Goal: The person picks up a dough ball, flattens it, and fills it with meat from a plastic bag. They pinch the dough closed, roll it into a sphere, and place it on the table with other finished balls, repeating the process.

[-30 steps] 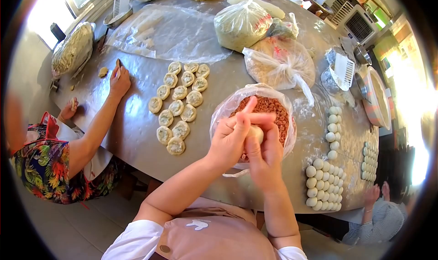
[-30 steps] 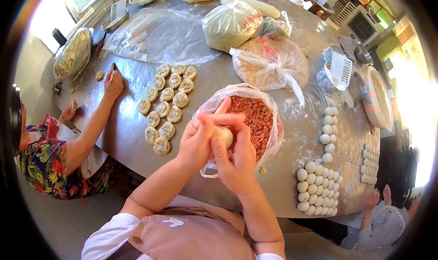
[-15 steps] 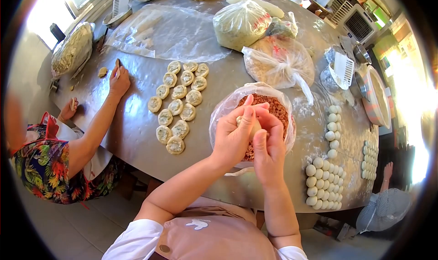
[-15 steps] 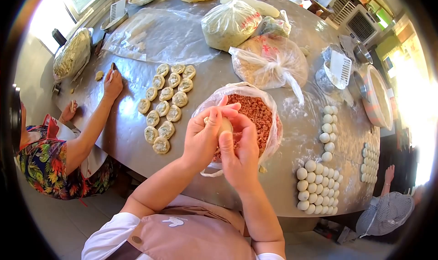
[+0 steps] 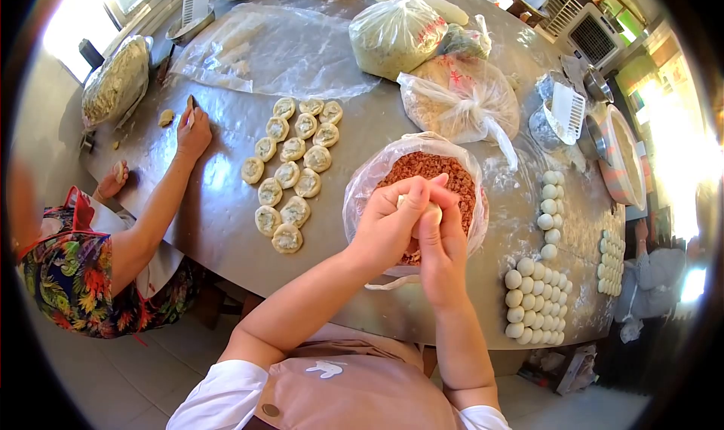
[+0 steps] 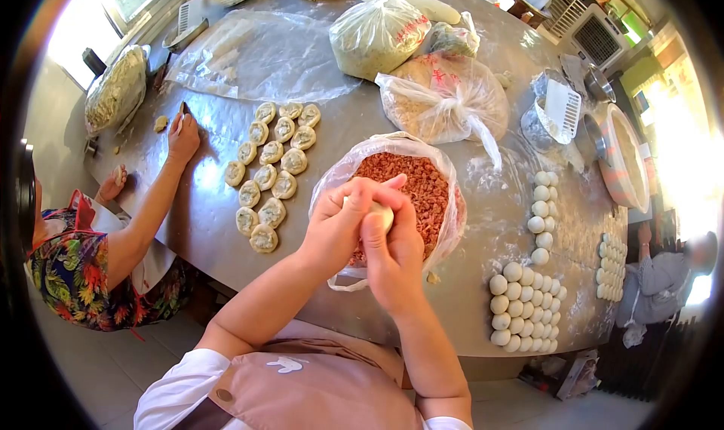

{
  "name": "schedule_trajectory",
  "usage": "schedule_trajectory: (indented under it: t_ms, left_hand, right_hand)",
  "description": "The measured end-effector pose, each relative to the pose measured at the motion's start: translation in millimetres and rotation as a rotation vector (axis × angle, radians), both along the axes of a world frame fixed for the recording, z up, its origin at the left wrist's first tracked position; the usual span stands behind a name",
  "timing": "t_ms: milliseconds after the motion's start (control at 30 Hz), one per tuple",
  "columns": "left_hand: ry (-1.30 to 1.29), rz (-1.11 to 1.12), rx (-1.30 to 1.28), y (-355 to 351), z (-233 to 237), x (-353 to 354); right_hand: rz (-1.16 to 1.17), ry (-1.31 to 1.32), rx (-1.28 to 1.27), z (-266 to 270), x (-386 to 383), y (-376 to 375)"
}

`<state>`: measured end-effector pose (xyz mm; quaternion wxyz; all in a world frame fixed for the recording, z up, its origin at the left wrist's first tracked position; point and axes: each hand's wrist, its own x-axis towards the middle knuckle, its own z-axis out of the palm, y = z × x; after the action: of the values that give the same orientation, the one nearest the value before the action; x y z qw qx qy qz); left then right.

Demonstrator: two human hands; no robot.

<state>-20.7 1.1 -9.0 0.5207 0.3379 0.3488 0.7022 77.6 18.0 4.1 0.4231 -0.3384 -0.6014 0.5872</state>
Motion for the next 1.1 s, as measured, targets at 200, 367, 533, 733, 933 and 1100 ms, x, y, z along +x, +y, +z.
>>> schedule_trajectory:
  t_ms: [200, 367, 533, 733, 933, 1100]
  left_hand:
    - [-0.083, -0.093, -0.092, -0.7, 10.9, -0.8]
    - [-0.169, -0.01, -0.228, 3.3, -2.4, -1.3]
    - [-0.314, 0.037, 0.067, 0.2, -6.5, 2.8]
    - [0.911, 0.58, 0.337, -17.0, -7.4, -5.4]
    - [0.953, 0.756, 0.366, -18.5, -5.1, 0.0]
    - [1.122, 0.606, 0.146, -21.2, -1.5, -4.5]
  right_hand:
    - [0.245, 0.003, -0.328, 0.3, 16.6, 16.8]
    - [0.162, 0.016, -0.222, 4.0, 7.4, 5.7]
    - [0.255, 0.136, -0.395, -7.0, 20.9, 15.5]
    - [0.087, 0.25, -0.536, 10.7, 7.6, 6.1]
    - [0.162, 0.343, -0.556, -0.6, 16.2, 8.3]
    - [-0.054, 0.396, -0.528, -1.9, 51.0, 34.0]
